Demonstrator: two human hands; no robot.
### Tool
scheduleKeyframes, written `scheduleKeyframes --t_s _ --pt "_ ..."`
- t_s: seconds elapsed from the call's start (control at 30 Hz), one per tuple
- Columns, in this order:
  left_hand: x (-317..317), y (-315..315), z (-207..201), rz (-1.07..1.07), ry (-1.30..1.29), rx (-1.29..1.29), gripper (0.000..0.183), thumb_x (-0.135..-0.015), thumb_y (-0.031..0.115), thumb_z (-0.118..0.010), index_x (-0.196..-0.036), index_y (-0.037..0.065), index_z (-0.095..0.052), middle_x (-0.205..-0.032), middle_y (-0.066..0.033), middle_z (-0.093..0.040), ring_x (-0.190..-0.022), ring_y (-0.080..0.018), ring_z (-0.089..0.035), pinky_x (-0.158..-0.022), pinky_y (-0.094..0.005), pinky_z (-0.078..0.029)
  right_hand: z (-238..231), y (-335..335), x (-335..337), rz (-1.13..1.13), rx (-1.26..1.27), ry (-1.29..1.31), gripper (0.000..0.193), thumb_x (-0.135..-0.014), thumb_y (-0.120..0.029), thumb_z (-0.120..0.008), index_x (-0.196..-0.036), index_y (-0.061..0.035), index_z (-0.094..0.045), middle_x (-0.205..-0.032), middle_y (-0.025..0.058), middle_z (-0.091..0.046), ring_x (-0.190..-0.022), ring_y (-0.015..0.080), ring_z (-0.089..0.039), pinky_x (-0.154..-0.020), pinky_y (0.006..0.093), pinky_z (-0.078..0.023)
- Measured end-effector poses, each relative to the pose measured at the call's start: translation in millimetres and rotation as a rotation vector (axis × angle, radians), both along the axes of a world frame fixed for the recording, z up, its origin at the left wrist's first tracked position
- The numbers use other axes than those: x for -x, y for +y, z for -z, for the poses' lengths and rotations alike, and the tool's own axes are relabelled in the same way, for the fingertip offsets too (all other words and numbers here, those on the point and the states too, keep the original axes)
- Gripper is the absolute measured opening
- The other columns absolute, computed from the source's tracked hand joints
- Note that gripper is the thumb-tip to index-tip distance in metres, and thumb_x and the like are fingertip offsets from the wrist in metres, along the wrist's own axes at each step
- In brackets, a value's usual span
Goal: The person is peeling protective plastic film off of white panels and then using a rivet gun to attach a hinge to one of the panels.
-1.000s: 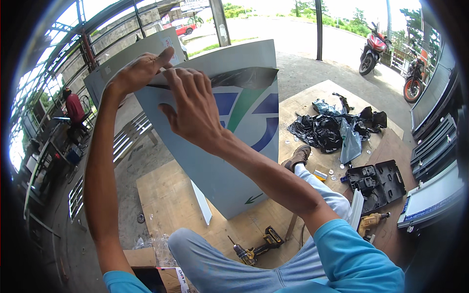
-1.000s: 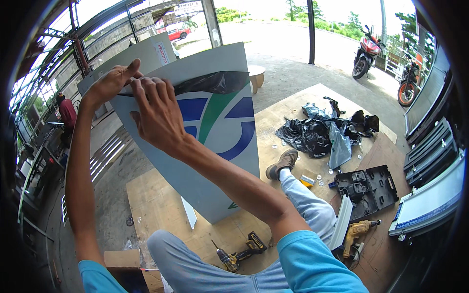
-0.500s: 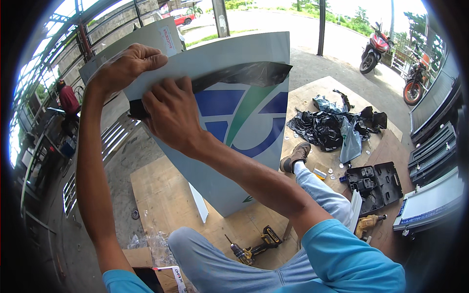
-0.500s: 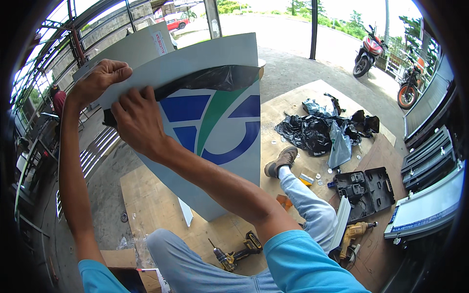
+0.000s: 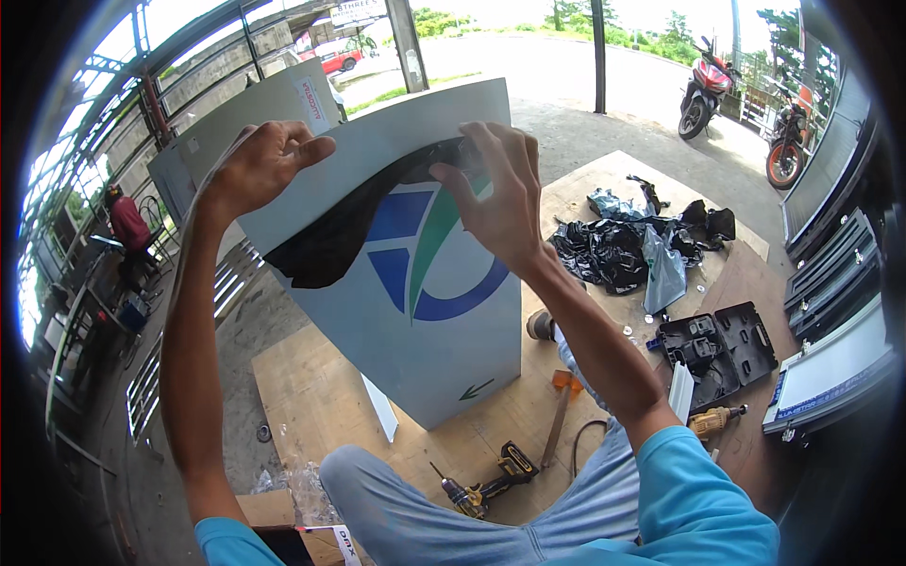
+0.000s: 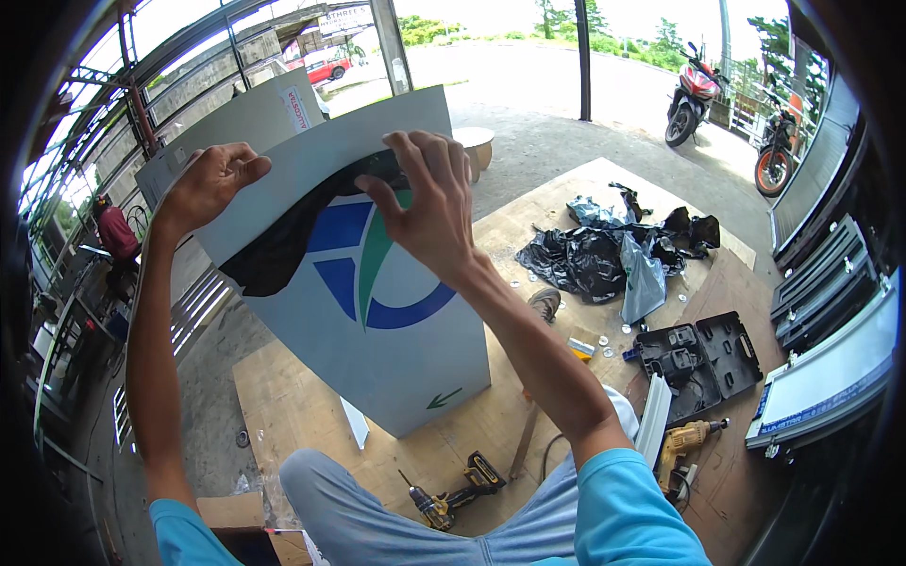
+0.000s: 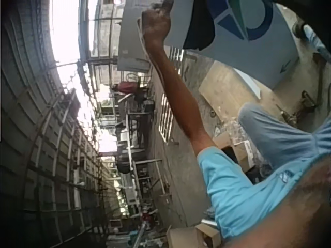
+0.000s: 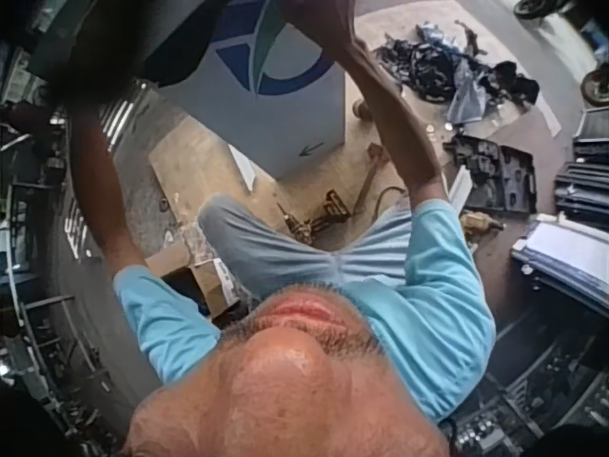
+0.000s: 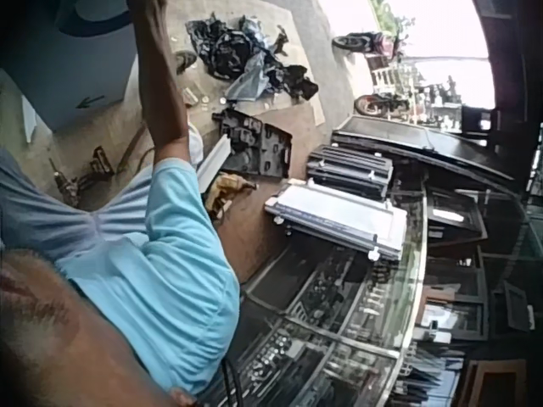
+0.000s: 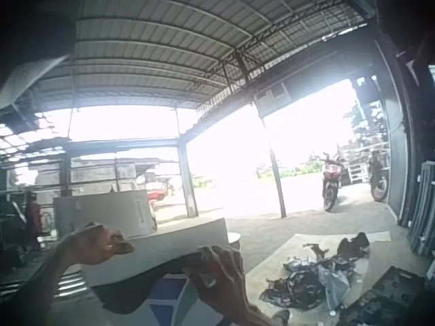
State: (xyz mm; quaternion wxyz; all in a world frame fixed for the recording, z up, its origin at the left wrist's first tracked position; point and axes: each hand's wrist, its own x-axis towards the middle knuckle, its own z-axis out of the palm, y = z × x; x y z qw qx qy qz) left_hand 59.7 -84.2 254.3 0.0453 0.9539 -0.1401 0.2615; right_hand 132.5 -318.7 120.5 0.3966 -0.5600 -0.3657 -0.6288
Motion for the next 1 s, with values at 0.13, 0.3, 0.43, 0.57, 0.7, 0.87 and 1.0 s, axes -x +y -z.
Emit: scheduleKeyframes --t_s 0.13,0.3,0.43,0.57,0.7,0.87,1.0 --pt "-31 -66 -8 0.038 0.066 -0.004 0.076 -0.078 0.071 -0.05 -0.096 -0.001 -0.067 -0.082 -0.0214 -0.068 -0.076 -0.0289 -0.067 -0.07 -0.0427 -0.051 6 -14 -36 0.208 0.179 0.069 0.048 -0.075 -0.028 -0.074 -0.111 -0.0044 -0.053 -0.099 0.0116 -0.052 -0.091 0.03 -0.049 -0.079 0.0432 -0.041" --pt "-64 -100 4 0.01 0.034 -0.104 0.067 -0.08 0.061 -0.057 -0.099 -0.003 -0.066 -0.082 -0.0215 -0.067 -0.077 -0.0306 -0.067 -0.076 -0.0415 -0.05 -12 -6 -66 0.255 0.083 -0.053 0.028 -0.078 -0.025 -0.071 -0.089 -0.0055 -0.054 -0.086 0.0097 -0.055 -0.08 0.0276 -0.054 -0.071 0.0394 -0.045" --pt "-65 -102 23 -0.081 -0.166 -0.063 0.066 -0.08 0.053 -0.063 -0.105 -0.007 -0.064 -0.089 -0.0252 -0.066 -0.086 -0.0349 -0.067 -0.083 -0.0431 -0.049 -3 7 -66 0.234 -0.041 -0.046 0.024 -0.08 -0.021 -0.07 -0.074 -0.0038 -0.055 -0.069 0.0078 -0.057 -0.064 0.0242 -0.058 -0.055 0.0347 -0.048" --pt "-68 -99 16 -0.134 -0.167 -0.065 0.063 -0.079 0.053 -0.063 -0.1 -0.006 -0.066 -0.087 -0.0239 -0.067 -0.087 -0.0341 -0.067 -0.081 -0.0441 -0.05 15 27 -49 0.128 -0.132 0.169 0.022 -0.082 -0.012 -0.067 -0.069 -0.0032 -0.052 -0.066 0.01 -0.057 -0.06 0.0278 -0.059 -0.053 0.0357 -0.046" --pt "-62 -97 13 -0.115 -0.108 -0.048 0.059 -0.08 0.054 -0.061 -0.101 -0.001 -0.067 -0.081 -0.022 -0.067 -0.084 -0.0329 -0.068 -0.079 -0.0416 -0.051 88 51 -1 0.102 -0.168 0.345 0.025 -0.083 -0.013 -0.066 -0.067 -0.0043 -0.05 -0.059 0.0071 -0.05 -0.051 0.0239 -0.05 -0.048 0.0363 -0.039" --pt "-52 -104 21 -0.146 -0.217 -0.089 0.053 -0.083 0.053 -0.058 -0.102 0.005 -0.068 -0.081 -0.0202 -0.068 -0.083 -0.0323 -0.068 -0.08 -0.0435 -0.05 83 40 21 0.085 -0.065 0.346 0.024 -0.082 -0.012 -0.067 -0.066 -0.0051 -0.051 -0.063 0.0071 -0.049 -0.056 0.0229 -0.049 -0.05 0.0352 -0.039" --pt "-59 -101 17 -0.187 -0.099 -0.099 0.054 -0.084 0.054 -0.055 -0.099 0.004 -0.067 -0.082 -0.0197 -0.068 -0.085 -0.0332 -0.067 -0.082 -0.0446 -0.049 62 6 59 0.37 0.02 0.19 0.014 -0.077 -0.014 -0.071 -0.086 -0.0066 -0.063 -0.081 0.0071 -0.054 -0.077 0.0243 -0.051 -0.071 0.0387 -0.04"
